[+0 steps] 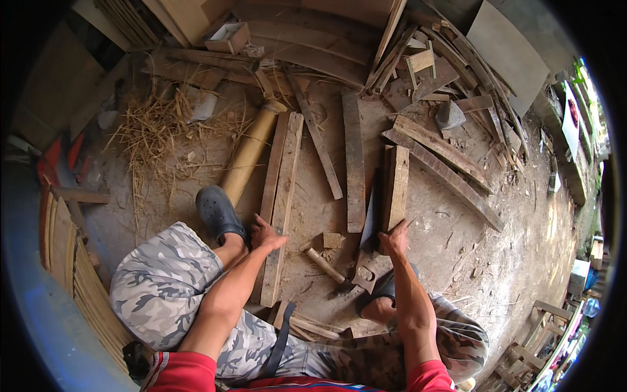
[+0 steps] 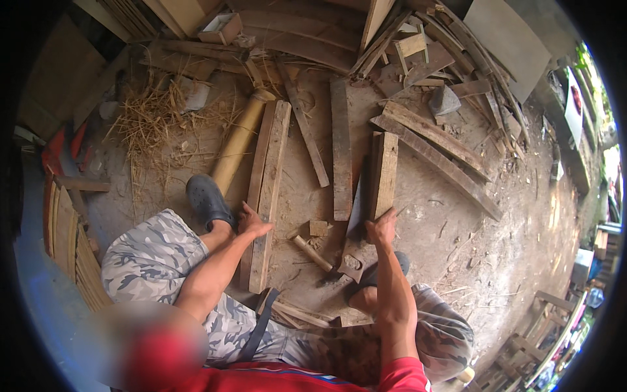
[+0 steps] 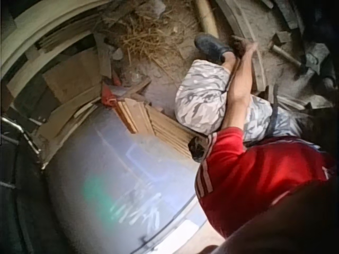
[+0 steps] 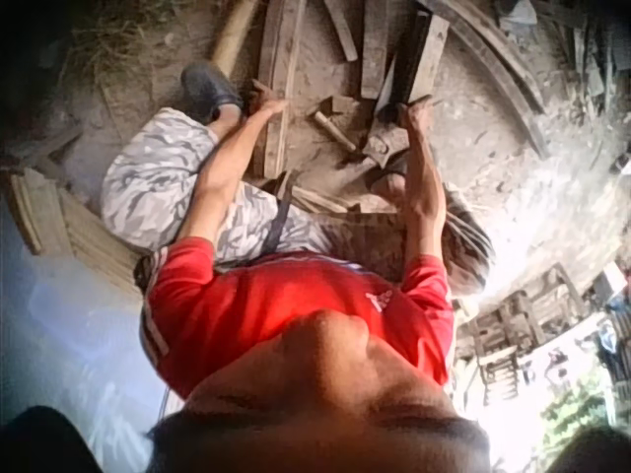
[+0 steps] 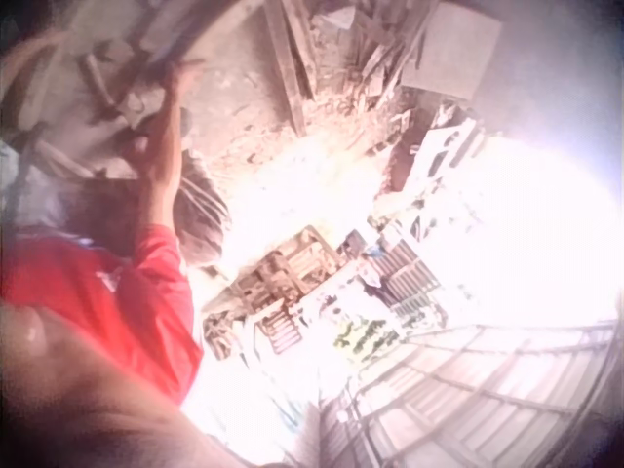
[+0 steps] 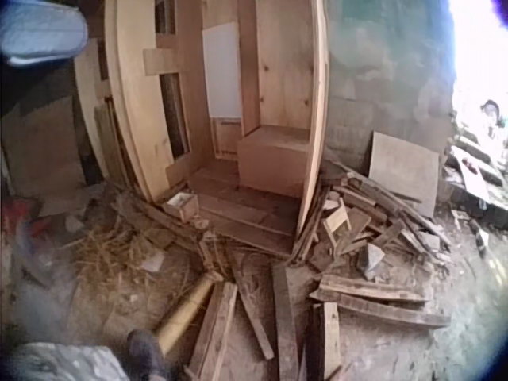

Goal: The person sits on the floor and sorts through a pile of wooden planks and scraps. They pick up pieces, inspect them, and place them back down or move them aside.

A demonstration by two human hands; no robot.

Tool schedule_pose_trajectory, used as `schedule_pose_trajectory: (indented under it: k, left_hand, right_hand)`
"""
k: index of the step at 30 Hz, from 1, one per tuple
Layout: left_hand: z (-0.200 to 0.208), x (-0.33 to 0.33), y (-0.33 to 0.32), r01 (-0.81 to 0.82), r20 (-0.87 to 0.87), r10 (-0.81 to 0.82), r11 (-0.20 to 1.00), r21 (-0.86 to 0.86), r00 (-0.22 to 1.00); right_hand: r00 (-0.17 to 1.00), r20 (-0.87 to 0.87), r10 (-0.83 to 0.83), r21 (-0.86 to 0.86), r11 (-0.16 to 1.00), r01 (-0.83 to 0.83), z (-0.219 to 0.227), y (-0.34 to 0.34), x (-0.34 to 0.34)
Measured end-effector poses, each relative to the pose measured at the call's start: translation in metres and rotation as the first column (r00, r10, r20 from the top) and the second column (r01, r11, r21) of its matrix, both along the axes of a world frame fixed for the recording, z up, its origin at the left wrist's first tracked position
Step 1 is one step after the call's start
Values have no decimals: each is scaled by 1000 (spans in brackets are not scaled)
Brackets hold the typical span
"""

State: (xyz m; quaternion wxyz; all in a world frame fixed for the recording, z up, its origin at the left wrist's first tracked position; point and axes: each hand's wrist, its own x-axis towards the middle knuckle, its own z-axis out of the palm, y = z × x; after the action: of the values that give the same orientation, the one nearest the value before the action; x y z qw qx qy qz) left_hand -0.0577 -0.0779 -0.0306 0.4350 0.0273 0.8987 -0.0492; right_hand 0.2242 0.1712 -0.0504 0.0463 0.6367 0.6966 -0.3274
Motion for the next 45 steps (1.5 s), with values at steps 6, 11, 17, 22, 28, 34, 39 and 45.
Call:
schedule_pose_trajectory:
  k: [6,11,17,22,28,34,39,45]
  left_hand:
    - [9,-6,5,2,-11,-2,1000,-28,1000]
    - [12,-3,7,-46,-14,46,999,-10,999]
    - [-1,54,31,316,-448,-136,880,355,883]
    - [37,76,90,-646,584,322,567,511,745]
    - [39,66,55,-901,912,94,222,372,399]
    - [38,74,3,-959,938,203,94,267,281]
    - [8,72,-17,-974,963,146,17,225,225]
    - [6,68,-11,-967,952,173,78,241,251]
  right_hand:
    - [996,-82,33,-5,999,-33,13,13,13]
    - [907,-366,-209,-316,944,90,55,13,7]
    - [842,-409,-351,-458,877,143,97,-24,0]
    - [809,-442,-389,-629,777,30,133,-86,-16]
    - [818,-502,-280,-682,710,-175,152,-155,-26]
    - [918,-387,-80,-687,690,-229,173,-173,-31]
    - [929,-368,-27,-711,652,-263,175,-175,-29]
    - [904,-420,-80,-747,596,-294,146,-174,-17]
